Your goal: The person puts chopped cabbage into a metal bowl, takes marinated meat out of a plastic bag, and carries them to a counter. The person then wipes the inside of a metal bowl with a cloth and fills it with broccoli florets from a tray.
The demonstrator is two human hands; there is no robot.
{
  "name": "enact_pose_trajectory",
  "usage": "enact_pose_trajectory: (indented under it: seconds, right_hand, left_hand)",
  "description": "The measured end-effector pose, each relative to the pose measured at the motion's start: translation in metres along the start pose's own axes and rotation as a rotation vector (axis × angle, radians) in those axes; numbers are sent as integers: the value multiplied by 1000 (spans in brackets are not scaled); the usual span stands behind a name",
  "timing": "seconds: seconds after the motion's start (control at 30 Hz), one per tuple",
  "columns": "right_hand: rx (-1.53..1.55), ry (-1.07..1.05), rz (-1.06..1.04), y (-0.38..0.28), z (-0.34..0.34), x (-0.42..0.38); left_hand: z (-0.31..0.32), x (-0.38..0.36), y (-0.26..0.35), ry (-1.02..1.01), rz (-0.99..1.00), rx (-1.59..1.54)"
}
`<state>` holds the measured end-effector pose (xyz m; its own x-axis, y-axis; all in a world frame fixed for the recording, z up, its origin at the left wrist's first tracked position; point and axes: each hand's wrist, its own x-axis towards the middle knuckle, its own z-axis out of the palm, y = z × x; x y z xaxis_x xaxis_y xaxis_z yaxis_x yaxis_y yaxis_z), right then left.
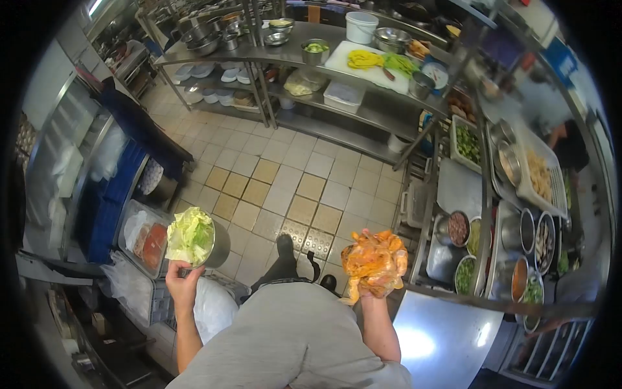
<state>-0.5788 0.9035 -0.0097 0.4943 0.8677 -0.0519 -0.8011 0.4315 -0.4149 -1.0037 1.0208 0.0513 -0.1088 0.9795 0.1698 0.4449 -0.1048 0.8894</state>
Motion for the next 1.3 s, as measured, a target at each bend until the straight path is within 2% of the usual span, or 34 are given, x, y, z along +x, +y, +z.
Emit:
enact_pose_trajectory:
  seconds: [0.07, 0.13, 0.2, 0.33, 0.37, 0.43, 0.47, 0.63, 0.77, 0.93, 1.07, 1.23, 1.3]
  right_hand:
    - [3, -5, -30, 13, 14, 33]
    - [7, 2, -62, 28, 28, 64]
    - [11, 9, -84, 46, 44, 92]
    - [19, 33, -131, 79, 76, 144]
    - [24, 44, -147, 85, 82, 153]
    - [24, 64, -184, 94, 94, 169]
    - [35, 78, -193, 85, 86, 182]
    - [39, 107, -242, 105, 100, 221]
    - [56, 133, -229, 91, 81, 265]
    - [53, 187, -151, 77, 57, 300]
    - [53, 193, -68, 59, 51, 345]
    - [115, 83, 59, 46, 48, 477]
    - [156, 37, 84, 48, 59, 526]
  left_hand:
    - [16, 32, -12, 17, -64, -185]
    - [30, 74, -29, 2, -43, -172]
    - [41, 119, -33, -97, 29, -131]
    - [65, 216, -19, -202, 23, -250]
    - [65, 242, -7, -240, 113, -99]
    - [80, 288, 1, -275, 144, -100]
    - [105, 298, 13, -286, 178, -80]
    - [156, 395, 17, -369, 174, -262]
    - [240, 442, 38, -430, 205, -312]
    - [324, 493, 73, -408, 224, -340]
    - [365, 535, 100, -350, 246, -316]
    - [405, 583, 126, -237, 256, -184]
    - [425, 613, 114, -249, 255, -216]
